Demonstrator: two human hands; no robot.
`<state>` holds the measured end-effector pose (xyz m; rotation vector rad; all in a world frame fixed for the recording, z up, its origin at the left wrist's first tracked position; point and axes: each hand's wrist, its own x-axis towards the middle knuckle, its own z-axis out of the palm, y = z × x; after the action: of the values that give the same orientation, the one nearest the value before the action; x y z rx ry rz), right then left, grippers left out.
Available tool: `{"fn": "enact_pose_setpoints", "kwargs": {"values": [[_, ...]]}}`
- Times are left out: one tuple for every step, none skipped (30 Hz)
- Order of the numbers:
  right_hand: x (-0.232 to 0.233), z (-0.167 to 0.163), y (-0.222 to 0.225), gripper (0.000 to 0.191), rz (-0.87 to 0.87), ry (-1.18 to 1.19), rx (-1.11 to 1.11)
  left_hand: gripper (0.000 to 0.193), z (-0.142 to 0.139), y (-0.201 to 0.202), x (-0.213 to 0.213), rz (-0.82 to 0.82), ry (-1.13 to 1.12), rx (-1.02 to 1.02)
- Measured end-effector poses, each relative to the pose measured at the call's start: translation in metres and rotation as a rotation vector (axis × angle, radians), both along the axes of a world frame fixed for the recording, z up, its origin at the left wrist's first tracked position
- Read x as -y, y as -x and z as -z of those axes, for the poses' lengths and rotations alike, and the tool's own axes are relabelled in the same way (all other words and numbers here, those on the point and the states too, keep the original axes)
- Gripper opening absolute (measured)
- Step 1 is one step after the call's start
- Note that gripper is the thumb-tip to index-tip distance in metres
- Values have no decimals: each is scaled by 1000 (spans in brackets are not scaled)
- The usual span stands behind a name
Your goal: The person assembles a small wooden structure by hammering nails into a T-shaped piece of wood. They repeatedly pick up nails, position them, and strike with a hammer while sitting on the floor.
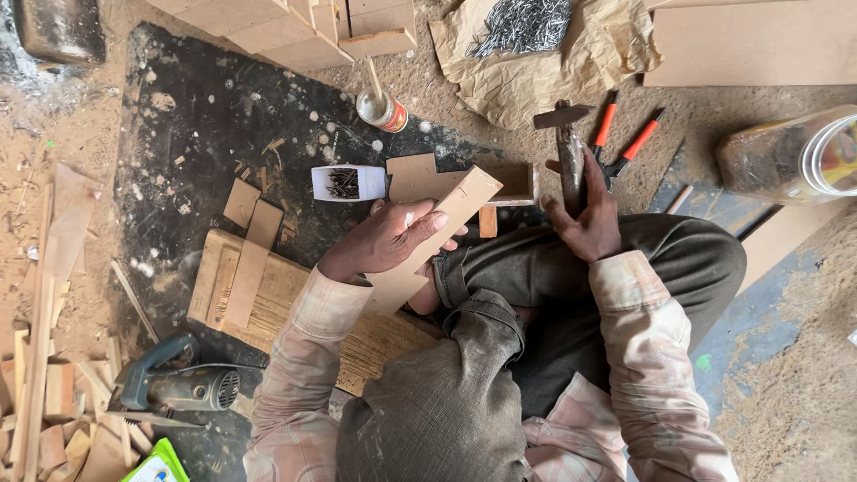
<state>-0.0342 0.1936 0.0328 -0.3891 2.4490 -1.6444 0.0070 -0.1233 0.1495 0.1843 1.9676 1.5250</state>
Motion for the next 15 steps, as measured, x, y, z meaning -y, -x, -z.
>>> {"fn": "enact_pose_setpoints", "kwargs": {"values": [[0, -5, -6, 83, 60, 48, 87, 40, 4, -2, 3, 3, 31, -19], [-1, -10, -11, 77, 119, 95, 173, 38, 8, -3, 6, 4, 61, -39], [0, -16, -15, 71, 174, 143, 260, 39, 12, -4, 10, 3, 91, -58], [0, -21, -19, 69, 172, 162, 224, 40, 16, -6, 13, 7, 136, -102], [1, -26, -22, 68, 166, 182, 186, 42, 19, -7, 16, 7, 182, -148], [3, -30, -24, 66, 154, 203, 150, 45, 21, -10, 19, 3, 231, -192], [7, -34, -26, 69, 139, 248, 143, 45, 22, -13, 21, -4, 274, -218], [11, -37, -28, 71, 128, 293, 134, 45, 23, -15, 23, -8, 317, -244], [16, -40, -30, 74, 118, 338, 123, 45, 22, -16, 23, -10, 359, -273], [21, -42, -32, 76, 100, 380, 107, 41, 21, -18, 22, -24, 368, -326], [26, -44, -34, 78, 86, 423, 95, 38, 20, -21, 18, -34, 377, -375], [30, -45, -38, 79, 77, 466, 85, 34, 18, -23, 14, -40, 384, -422], [35, -47, -42, 82, 74, 508, 153, 34, 16, -23, 8, -53, 374, -437], [39, -48, -45, 84, 75, 551, 217, 33, 14, -22, 2, -63, 362, -456], [42, -48, -48, 87, 76, 592, 283, 32, 13, -21, -5, -73, 348, -473]]}}
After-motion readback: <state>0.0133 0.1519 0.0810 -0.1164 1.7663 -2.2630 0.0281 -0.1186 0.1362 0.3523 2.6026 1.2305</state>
